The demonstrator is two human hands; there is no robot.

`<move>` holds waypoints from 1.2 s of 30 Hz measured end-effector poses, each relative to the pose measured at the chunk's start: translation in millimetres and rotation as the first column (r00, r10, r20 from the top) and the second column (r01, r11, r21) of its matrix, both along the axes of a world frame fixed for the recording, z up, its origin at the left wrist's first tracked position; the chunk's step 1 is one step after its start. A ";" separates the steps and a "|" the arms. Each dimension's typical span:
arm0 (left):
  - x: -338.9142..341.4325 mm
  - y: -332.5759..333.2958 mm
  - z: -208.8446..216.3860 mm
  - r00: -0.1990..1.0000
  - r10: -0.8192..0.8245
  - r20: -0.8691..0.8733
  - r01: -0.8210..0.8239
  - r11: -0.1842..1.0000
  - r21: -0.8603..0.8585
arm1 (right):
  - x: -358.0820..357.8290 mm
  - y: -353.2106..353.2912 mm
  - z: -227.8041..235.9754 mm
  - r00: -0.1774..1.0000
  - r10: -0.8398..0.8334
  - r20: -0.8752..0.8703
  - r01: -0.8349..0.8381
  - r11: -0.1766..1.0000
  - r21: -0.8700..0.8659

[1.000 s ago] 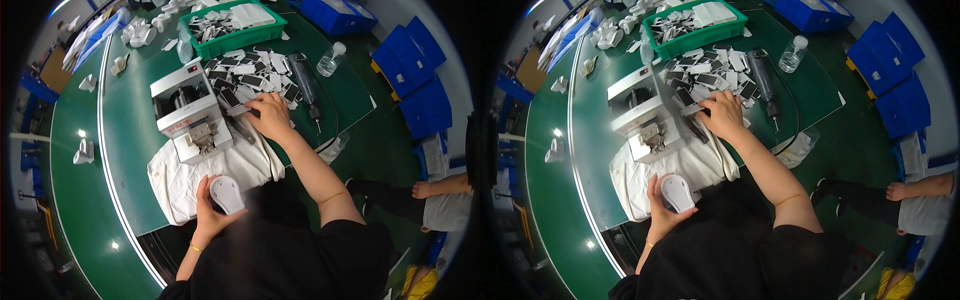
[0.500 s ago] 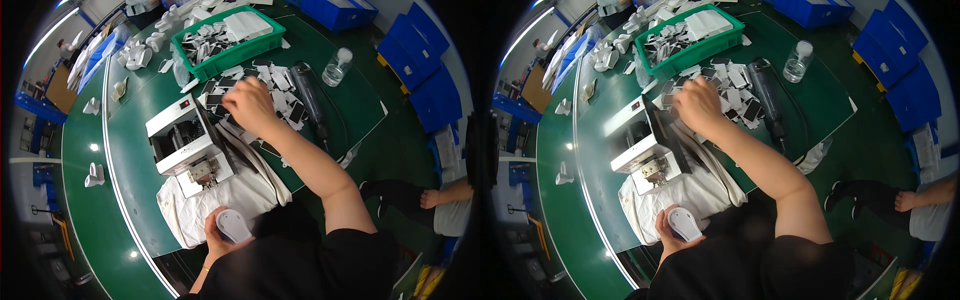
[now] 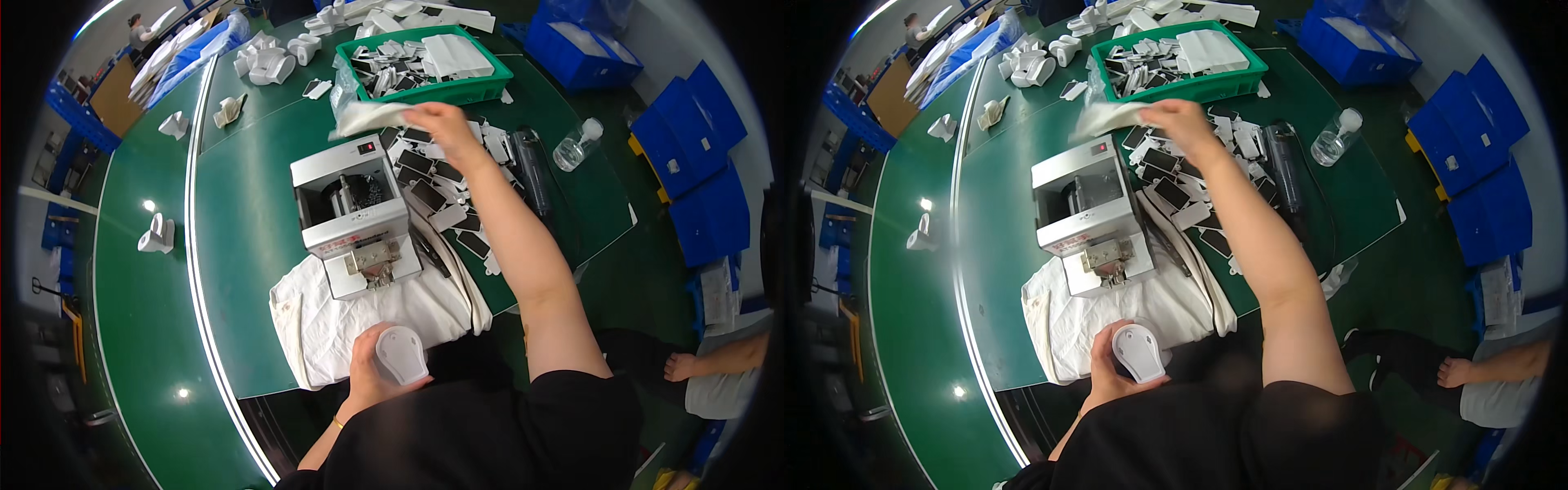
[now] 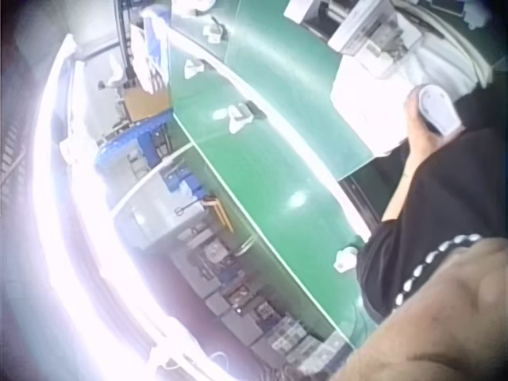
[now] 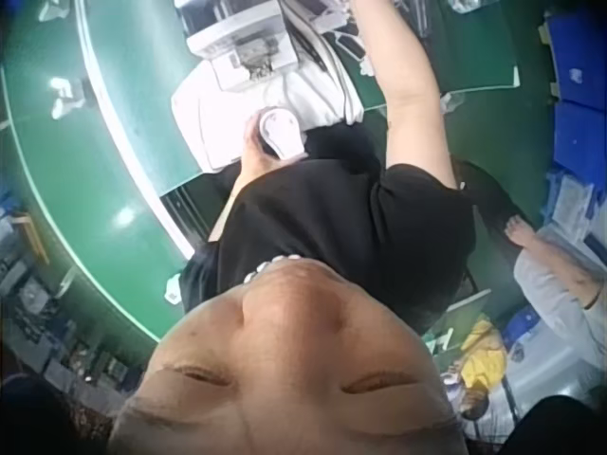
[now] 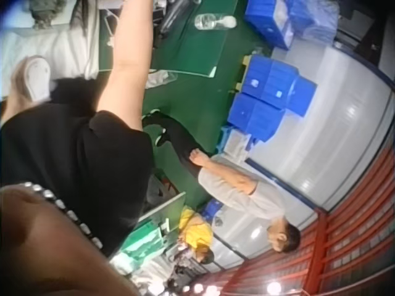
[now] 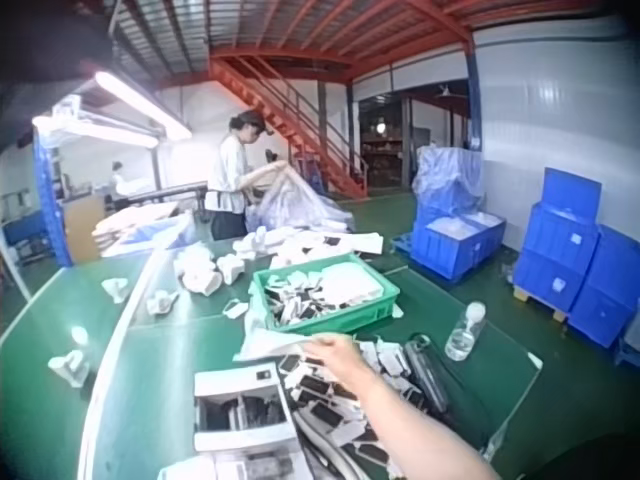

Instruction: Assembling plastic housings by inserting components and securing them with screws using an electric screwdriver.

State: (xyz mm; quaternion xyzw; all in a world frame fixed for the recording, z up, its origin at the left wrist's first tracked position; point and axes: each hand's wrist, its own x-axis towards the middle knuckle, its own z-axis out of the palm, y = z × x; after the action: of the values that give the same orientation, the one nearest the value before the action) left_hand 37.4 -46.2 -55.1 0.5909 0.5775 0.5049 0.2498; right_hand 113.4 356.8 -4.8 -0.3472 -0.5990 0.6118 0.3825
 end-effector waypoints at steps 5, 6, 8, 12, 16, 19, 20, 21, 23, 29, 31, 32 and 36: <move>5.3 2.2 22.4 0.990 0.103 0.094 -0.090 0.987 -0.132 | 40.1 -11.5 37.8 0.940 -0.052 -0.338 0.041 0.998 -0.040; 4.7 1.5 21.2 0.991 0.090 0.097 -0.078 0.989 -0.123 | 46.5 -12.9 42.4 0.916 -0.036 -0.399 0.029 0.999 -0.023; 3.7 1.1 17.7 0.991 0.082 0.103 -0.070 0.991 -0.113 | 59.1 -20.1 49.8 0.917 -0.023 -0.399 0.033 0.999 0.018; 2.2 1.4 17.7 0.996 0.052 0.068 -0.049 0.998 -0.043 | 73.6 -48.3 63.5 0.949 -0.007 -0.315 0.047 0.992 0.121; 3.1 4.2 9.1 0.999 0.021 0.048 -0.024 0.998 0.057 | 79.8 -79.9 68.9 0.984 -0.164 0.070 0.149 0.972 0.181; -1.2 -0.1 15.7 0.996 0.019 -0.084 -0.021 1.000 -0.012 | 95.2 -85.7 61.3 0.929 -0.258 0.263 0.161 0.926 0.341; -1.3 -0.9 13.6 0.997 -0.005 -0.074 0.004 1.000 -0.004 | 109.0 -77.2 56.3 0.920 -0.283 0.270 0.180 0.919 0.350; -0.7 -2.7 10.7 0.998 0.010 -0.062 -0.010 1.000 -0.014 | 127.1 -62.4 51.7 0.888 -0.369 0.275 0.228 0.872 0.432; 0.8 -1.0 5.1 0.999 0.050 -0.009 -0.050 0.999 0.022 | 152.8 -54.9 71.1 0.692 -0.633 0.347 0.276 0.677 0.683; 2.8 -2.0 6.7 0.999 0.033 -0.009 -0.033 0.999 0.023 | 267.0 17.5 95.5 0.199 -0.897 0.395 0.257 0.437 0.862; 3.5 -3.5 6.3 0.999 0.048 -0.021 -0.048 0.999 -0.008 | 279.3 29.8 90.3 0.188 -0.883 0.430 0.241 0.466 0.851; 3.8 -4.0 6.0 0.999 0.046 -0.022 -0.046 0.999 -0.005 | 279.7 33.5 87.4 0.186 -0.860 0.475 0.149 0.503 0.851; 1.2 -6.9 3.4 0.998 0.019 -0.051 -0.021 0.999 -0.034 | 284.2 40.0 76.9 0.110 -0.793 0.599 -0.053 0.598 0.800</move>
State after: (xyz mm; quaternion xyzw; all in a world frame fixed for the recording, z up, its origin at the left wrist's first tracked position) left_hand 38.5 -53.1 -51.7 0.5933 0.5983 0.4820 0.2402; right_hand 397.6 396.8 72.1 -0.6335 -0.7415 -0.1246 0.1826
